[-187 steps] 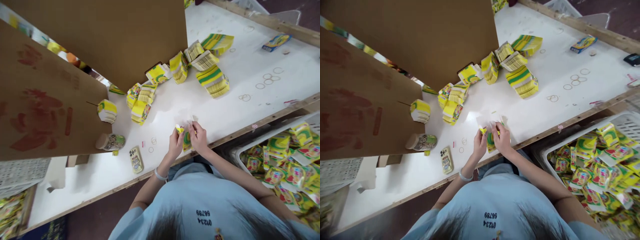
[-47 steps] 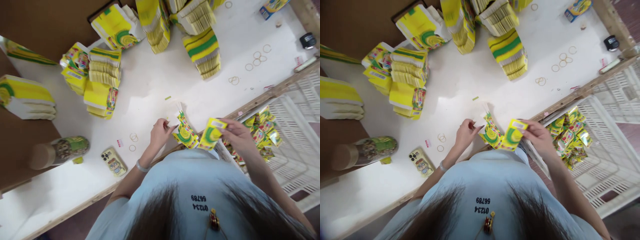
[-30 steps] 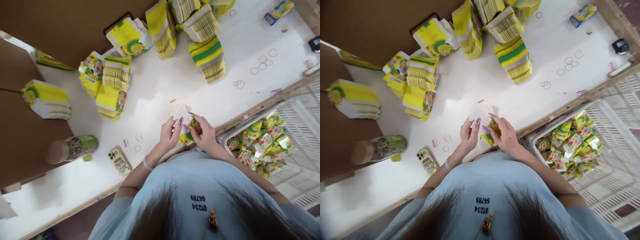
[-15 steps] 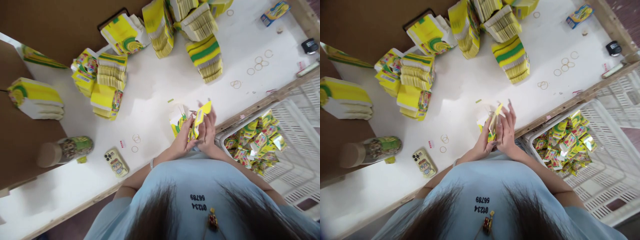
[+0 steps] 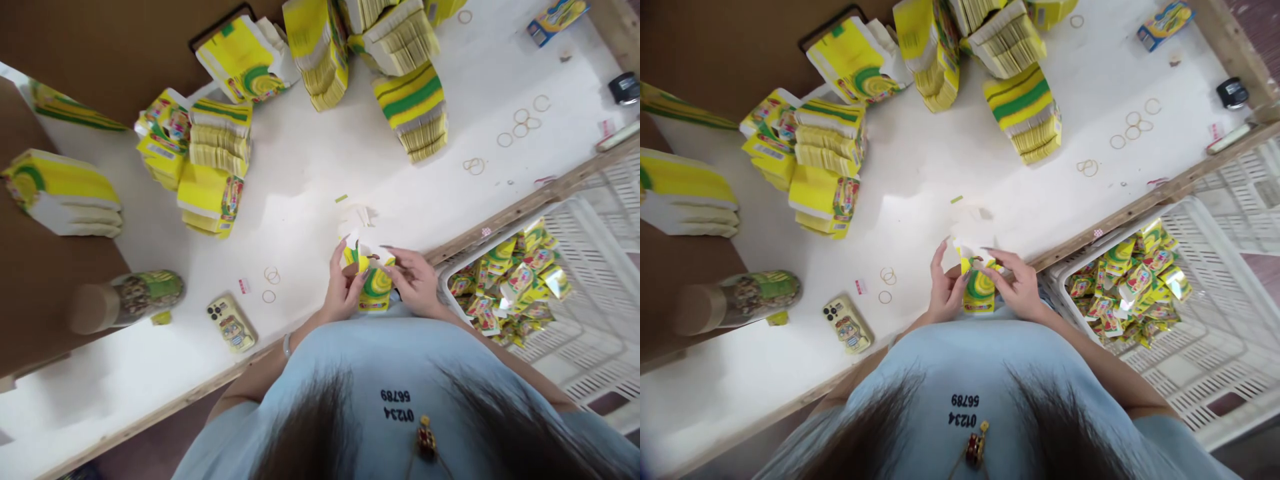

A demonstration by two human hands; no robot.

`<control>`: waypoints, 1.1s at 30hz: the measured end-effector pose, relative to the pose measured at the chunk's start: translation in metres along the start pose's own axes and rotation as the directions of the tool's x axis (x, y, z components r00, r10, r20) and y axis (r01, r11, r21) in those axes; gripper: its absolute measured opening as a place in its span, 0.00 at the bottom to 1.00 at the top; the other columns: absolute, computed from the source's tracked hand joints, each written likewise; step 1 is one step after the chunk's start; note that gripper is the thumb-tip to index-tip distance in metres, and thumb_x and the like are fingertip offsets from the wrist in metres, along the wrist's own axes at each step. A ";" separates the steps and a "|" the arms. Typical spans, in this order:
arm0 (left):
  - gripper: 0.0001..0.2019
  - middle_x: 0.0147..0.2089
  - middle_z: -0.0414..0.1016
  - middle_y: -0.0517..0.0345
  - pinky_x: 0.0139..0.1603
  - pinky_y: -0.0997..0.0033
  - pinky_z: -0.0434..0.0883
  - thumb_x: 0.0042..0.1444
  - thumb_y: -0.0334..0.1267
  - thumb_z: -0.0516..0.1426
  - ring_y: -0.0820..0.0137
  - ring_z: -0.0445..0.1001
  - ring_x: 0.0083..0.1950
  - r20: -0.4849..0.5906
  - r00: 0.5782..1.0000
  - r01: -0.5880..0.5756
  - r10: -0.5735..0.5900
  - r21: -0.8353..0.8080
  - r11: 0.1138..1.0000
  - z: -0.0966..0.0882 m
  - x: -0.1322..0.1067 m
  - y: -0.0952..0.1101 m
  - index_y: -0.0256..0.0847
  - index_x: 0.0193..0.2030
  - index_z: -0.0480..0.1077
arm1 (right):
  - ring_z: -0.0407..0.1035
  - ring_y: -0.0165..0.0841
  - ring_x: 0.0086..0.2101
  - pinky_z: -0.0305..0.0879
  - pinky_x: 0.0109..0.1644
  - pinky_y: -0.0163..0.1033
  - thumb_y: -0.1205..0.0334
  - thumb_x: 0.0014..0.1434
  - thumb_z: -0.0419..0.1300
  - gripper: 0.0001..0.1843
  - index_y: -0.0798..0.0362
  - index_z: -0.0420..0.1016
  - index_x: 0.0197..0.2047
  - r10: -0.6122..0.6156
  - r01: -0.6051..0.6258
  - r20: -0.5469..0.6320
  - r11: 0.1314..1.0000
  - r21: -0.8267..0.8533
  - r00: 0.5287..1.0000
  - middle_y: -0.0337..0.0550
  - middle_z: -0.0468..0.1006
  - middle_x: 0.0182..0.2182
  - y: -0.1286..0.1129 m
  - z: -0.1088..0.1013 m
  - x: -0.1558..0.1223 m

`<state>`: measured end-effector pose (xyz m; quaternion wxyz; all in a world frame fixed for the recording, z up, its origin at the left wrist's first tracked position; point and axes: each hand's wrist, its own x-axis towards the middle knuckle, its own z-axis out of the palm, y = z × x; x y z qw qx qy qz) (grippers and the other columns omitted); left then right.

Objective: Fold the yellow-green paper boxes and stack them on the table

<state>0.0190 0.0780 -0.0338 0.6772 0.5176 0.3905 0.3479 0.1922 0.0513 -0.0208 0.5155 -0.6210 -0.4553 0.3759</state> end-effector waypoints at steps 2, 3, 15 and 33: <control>0.32 0.36 0.78 0.61 0.37 0.71 0.76 0.70 0.52 0.54 0.72 0.77 0.30 0.096 0.995 0.013 -0.014 0.015 1.000 -0.007 -0.004 -0.001 0.51 0.75 0.46 | 0.76 0.32 0.30 0.75 0.35 0.37 0.45 0.66 0.61 0.16 0.49 0.79 0.43 0.051 -0.049 0.150 0.999 -0.014 0.987 0.42 0.83 0.35 -0.001 -0.008 0.000; 0.29 0.34 0.77 0.62 0.32 0.73 0.73 0.70 0.51 0.54 0.73 0.74 0.27 0.168 0.985 0.029 -0.035 0.034 0.999 -0.010 -0.004 0.000 0.51 0.73 0.51 | 0.74 0.31 0.28 0.74 0.33 0.36 0.46 0.68 0.59 0.16 0.49 0.79 0.41 0.082 -0.082 0.211 0.997 -0.006 0.974 0.40 0.82 0.32 -0.002 -0.011 0.001; 0.30 0.44 0.81 0.51 0.23 0.74 0.70 0.70 0.59 0.47 0.72 0.73 0.26 0.202 0.979 -0.025 -0.003 0.133 0.991 -0.014 0.010 0.014 0.49 0.73 0.59 | 0.77 0.43 0.57 0.77 0.58 0.51 0.45 0.67 0.61 0.21 0.47 0.80 0.57 -0.264 0.286 0.406 0.958 0.007 0.875 0.53 0.82 0.55 0.007 -0.026 0.005; 0.28 0.47 0.77 0.48 0.44 0.62 0.75 0.73 0.55 0.41 0.63 0.77 0.43 0.274 0.929 -0.359 0.247 0.508 0.783 -0.028 0.024 0.000 0.49 0.72 0.61 | 0.81 0.33 0.37 0.81 0.38 0.40 0.47 0.62 0.66 0.19 0.49 0.83 0.50 0.332 -0.481 0.500 0.853 0.202 0.800 0.43 0.87 0.42 -0.001 -0.029 0.012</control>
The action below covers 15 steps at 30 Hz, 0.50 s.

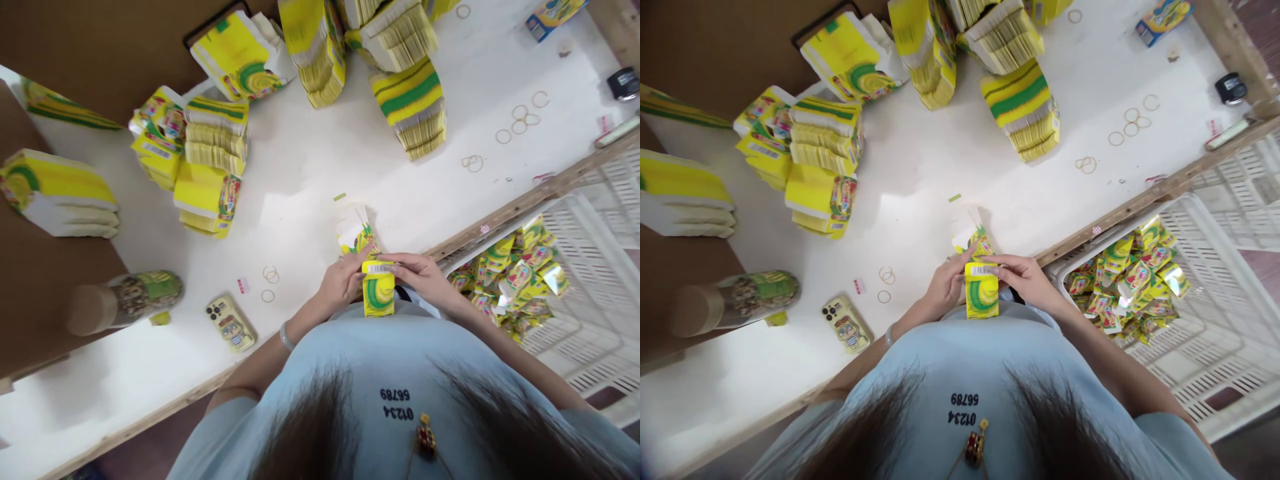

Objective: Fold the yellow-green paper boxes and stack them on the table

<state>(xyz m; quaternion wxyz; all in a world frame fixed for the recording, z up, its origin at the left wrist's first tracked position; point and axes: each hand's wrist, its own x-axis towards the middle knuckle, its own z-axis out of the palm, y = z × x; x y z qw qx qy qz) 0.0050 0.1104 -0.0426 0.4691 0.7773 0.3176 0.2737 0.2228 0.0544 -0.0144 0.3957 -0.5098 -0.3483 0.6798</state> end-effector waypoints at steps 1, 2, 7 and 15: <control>0.28 0.49 0.76 0.46 0.49 0.59 0.74 0.72 0.57 0.41 0.61 0.75 0.48 -0.086 0.996 -0.001 0.010 0.112 0.994 -0.003 0.006 -0.006 0.46 0.68 0.66 | 0.81 0.34 0.36 0.81 0.37 0.40 0.46 0.62 0.65 0.18 0.49 0.83 0.48 -0.023 0.020 -0.085 0.999 -0.037 0.996 0.44 0.87 0.41 0.001 -0.005 -0.004; 0.29 0.52 0.74 0.44 0.51 0.57 0.73 0.71 0.59 0.45 0.58 0.73 0.53 -0.187 0.982 0.051 -0.012 0.203 0.978 -0.006 0.013 -0.012 0.43 0.65 0.68 | 0.81 0.35 0.35 0.80 0.37 0.41 0.44 0.62 0.65 0.19 0.49 0.83 0.46 -0.052 0.036 -0.164 0.995 -0.096 0.985 0.44 0.87 0.40 0.000 -0.016 -0.011; 0.31 0.52 0.74 0.50 0.45 0.64 0.69 0.53 0.55 0.67 0.64 0.73 0.44 -0.357 0.836 0.510 -0.417 0.223 0.831 -0.022 0.052 -0.039 0.41 0.57 0.66 | 0.77 0.42 0.25 0.75 0.35 0.53 0.38 0.61 0.62 0.24 0.50 0.80 0.46 -0.185 -0.226 -0.552 0.773 -0.592 0.813 0.47 0.81 0.25 -0.015 -0.124 -0.070; 0.17 0.30 0.74 0.59 0.34 0.70 0.60 0.67 0.46 0.56 0.69 0.68 0.32 -0.161 0.852 0.522 -0.499 0.343 0.781 -0.033 0.065 -0.046 0.42 0.28 0.64 | 0.69 0.58 0.57 0.66 0.60 0.65 0.34 0.63 0.59 0.40 0.58 0.69 0.64 -0.505 -0.302 -0.406 0.278 -0.912 0.762 0.67 0.74 0.57 0.017 -0.106 -0.047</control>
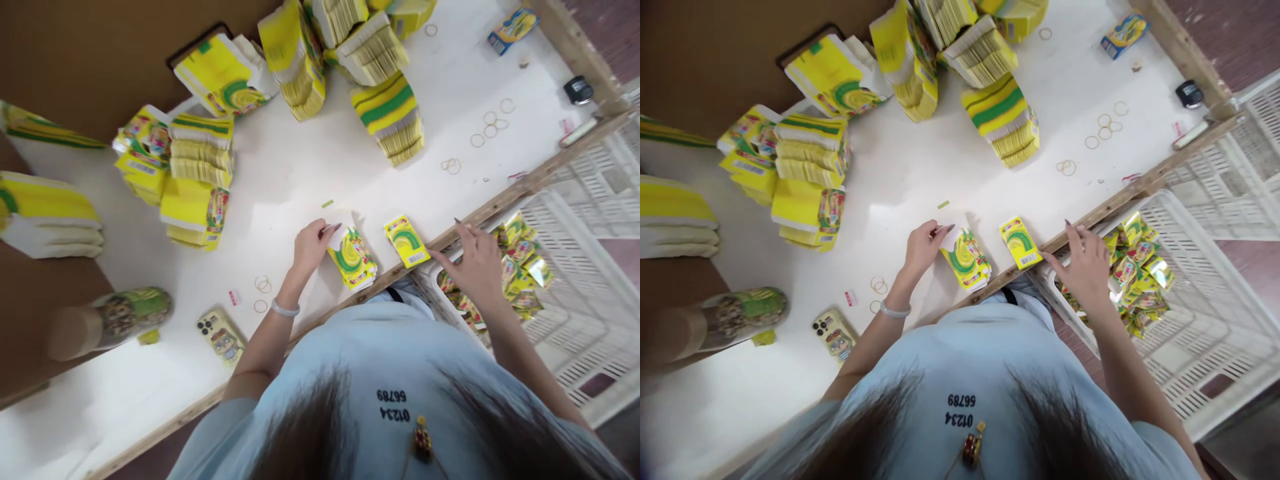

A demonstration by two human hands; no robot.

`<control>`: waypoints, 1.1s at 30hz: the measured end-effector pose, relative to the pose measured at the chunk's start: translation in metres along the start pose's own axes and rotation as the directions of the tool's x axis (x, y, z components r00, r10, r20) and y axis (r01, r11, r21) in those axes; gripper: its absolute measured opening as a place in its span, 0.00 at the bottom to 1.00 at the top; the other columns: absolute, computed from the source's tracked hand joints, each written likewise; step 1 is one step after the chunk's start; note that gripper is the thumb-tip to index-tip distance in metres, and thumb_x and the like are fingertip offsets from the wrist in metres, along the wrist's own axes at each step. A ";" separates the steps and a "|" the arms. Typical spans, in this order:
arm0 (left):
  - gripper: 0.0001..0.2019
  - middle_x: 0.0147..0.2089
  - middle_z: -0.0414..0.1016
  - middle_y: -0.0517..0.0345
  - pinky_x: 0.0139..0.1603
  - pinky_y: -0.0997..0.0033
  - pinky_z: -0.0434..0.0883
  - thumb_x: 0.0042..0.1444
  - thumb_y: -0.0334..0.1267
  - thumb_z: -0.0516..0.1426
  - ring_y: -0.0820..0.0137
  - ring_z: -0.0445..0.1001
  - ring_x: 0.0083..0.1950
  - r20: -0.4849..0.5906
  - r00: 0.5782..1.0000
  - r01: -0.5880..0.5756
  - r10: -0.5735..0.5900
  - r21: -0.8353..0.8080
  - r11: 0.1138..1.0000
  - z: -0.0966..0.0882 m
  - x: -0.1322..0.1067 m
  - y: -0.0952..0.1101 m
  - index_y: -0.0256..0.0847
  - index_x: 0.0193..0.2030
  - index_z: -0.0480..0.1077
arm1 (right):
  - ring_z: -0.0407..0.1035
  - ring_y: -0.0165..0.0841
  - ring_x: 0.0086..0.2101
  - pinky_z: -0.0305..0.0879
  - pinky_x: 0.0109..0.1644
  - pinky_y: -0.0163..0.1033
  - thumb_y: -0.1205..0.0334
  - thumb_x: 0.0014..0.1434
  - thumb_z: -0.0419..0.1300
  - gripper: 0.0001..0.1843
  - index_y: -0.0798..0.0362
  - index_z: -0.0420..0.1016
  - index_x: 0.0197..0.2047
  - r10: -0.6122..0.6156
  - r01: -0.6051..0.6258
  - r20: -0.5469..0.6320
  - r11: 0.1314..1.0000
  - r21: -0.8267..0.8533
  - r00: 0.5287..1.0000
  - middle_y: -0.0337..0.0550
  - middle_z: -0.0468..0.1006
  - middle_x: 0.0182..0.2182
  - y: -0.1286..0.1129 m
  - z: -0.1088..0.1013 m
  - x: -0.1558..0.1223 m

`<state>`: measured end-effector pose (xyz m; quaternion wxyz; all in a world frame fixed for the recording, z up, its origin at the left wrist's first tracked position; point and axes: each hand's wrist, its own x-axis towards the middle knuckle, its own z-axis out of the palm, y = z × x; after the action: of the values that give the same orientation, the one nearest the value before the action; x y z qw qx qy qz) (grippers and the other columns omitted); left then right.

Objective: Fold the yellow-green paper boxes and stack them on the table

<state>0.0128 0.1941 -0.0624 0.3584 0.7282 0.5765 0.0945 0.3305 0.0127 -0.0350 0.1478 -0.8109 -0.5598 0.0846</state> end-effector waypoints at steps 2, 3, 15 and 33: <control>0.19 0.30 0.74 0.57 0.35 0.69 0.61 0.69 0.46 0.55 0.67 0.71 0.33 0.008 0.998 -0.059 0.059 0.089 0.994 -0.006 -0.001 -0.002 0.42 0.26 0.63 | 0.63 0.59 0.63 0.58 0.66 0.68 0.34 0.63 0.58 0.39 0.57 0.68 0.65 -0.079 0.073 -0.100 0.995 -0.063 0.992 0.65 0.72 0.61 -0.031 0.018 0.002; 0.20 0.30 0.74 0.55 0.36 0.68 0.62 0.70 0.47 0.54 0.65 0.72 0.35 0.010 0.996 -0.091 0.091 0.137 0.986 -0.009 -0.002 -0.002 0.42 0.26 0.64 | 0.62 0.59 0.63 0.56 0.67 0.69 0.34 0.63 0.57 0.40 0.58 0.67 0.65 -0.092 0.084 -0.124 0.994 -0.069 0.988 0.64 0.72 0.60 -0.045 0.026 0.003; 0.19 0.42 0.81 0.48 0.45 0.65 0.72 0.71 0.48 0.52 0.65 0.77 0.43 -0.374 0.813 -0.450 0.447 0.084 0.889 -0.027 -0.016 0.000 0.41 0.35 0.76 | 0.68 0.68 0.58 0.48 0.64 0.81 0.51 0.66 0.57 0.32 0.53 0.64 0.70 0.121 -0.131 -0.054 0.966 -0.223 0.991 0.66 0.77 0.50 -0.009 -0.036 -0.008; 0.16 0.25 0.65 0.64 0.25 0.78 0.62 0.70 0.46 0.55 0.78 0.65 0.24 -0.587 0.762 -0.555 0.272 -0.378 0.741 -0.013 -0.046 0.062 0.41 0.31 0.67 | 0.76 0.43 0.43 0.75 0.49 0.49 0.54 0.74 0.50 0.23 0.49 0.63 0.68 -0.349 0.416 -0.229 0.727 0.547 0.909 0.52 0.80 0.45 -0.166 0.038 0.025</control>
<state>0.0382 0.1530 -0.0011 0.3534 0.6627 0.4149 0.5135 0.1818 0.0961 -0.0146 0.4343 -0.5959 -0.6524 0.1751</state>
